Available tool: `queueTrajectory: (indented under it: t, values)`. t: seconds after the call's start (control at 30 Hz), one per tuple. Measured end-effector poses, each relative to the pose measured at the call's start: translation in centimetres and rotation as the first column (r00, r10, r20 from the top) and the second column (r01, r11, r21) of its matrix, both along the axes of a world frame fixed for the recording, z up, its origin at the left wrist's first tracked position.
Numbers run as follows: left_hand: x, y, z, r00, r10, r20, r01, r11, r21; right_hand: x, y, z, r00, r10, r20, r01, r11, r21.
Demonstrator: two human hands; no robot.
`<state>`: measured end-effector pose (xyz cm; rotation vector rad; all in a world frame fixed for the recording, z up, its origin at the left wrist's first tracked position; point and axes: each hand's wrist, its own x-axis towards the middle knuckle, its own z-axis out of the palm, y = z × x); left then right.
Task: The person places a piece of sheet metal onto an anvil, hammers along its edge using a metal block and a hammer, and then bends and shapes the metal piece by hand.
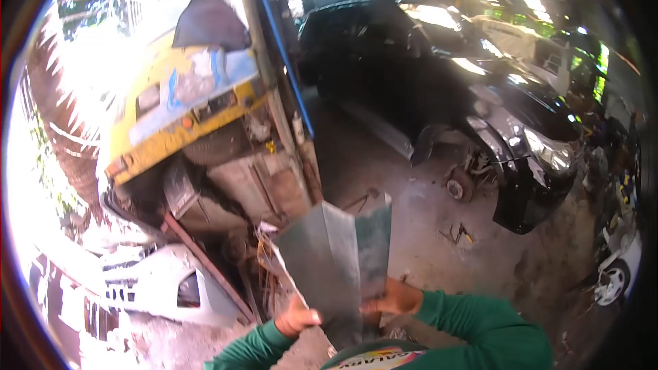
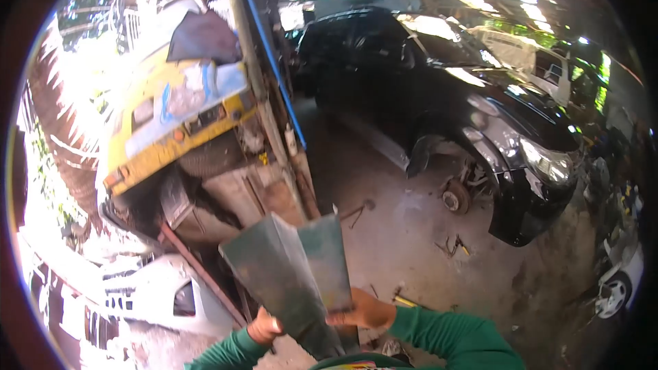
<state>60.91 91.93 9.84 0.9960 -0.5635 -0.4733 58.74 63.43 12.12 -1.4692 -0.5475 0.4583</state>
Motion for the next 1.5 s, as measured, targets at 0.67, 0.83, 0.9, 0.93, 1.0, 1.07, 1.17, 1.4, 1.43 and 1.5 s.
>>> queueTrajectory:
  t: [0.67,0.83,0.9,0.93,1.0,1.07,1.17,1.4,1.43,1.5]
  values:
    - [-13.8,-14.3,-1.6,0.947,-0.282,0.151,0.237,0.936,0.26,-21.1,-11.0,-3.3,0.869,-0.363,0.337,0.34,0.932,0.129]
    - [-16.0,-18.0,-1.6,0.894,-0.401,0.2,0.333,0.893,0.302,-26.1,-14.2,-2.3,0.855,-0.409,0.318,0.399,0.912,0.099]
    - [-17.4,-18.1,-1.3,0.88,-0.424,0.215,0.349,0.883,0.313,-27.6,-14.9,-1.7,0.775,-0.484,0.407,0.501,0.862,0.072]
    - [-18.2,-18.0,-0.8,0.872,-0.436,0.222,0.358,0.878,0.319,-28.4,-14.4,-2.1,0.772,-0.492,0.403,0.509,0.858,0.072]
    - [-18.1,-19.7,3.0,0.879,-0.463,0.119,0.407,0.856,0.318,-29.5,-14.0,-2.7,0.734,-0.675,0.073,0.654,0.731,0.192]
    - [-18.0,-20.1,4.1,0.86,-0.51,0.0,0.482,0.814,0.323,-29.6,-14.6,-4.2,0.705,-0.701,0.104,0.689,0.713,0.131]
    - [-16.5,-21.3,3.9,0.821,-0.571,-0.008,0.54,0.773,0.332,-31.1,-14.6,-3.4,0.643,-0.764,0.051,0.746,0.639,0.188]
    - [-20.4,-25.6,3.9,0.886,-0.463,-0.009,0.403,0.762,0.507,-31.3,-14.5,-7.3,0.396,-0.911,0.115,0.848,0.411,0.335]
    - [-20.0,-26.3,2.4,0.881,-0.472,-0.037,0.42,0.744,0.52,-31.2,-15.3,-9.0,0.384,-0.904,0.186,0.865,0.423,0.269]
    - [-18.1,-28.5,0.8,0.873,-0.482,-0.071,0.44,0.717,0.541,-30.5,-16.8,-11.8,0.405,-0.904,0.139,0.886,0.425,0.183]
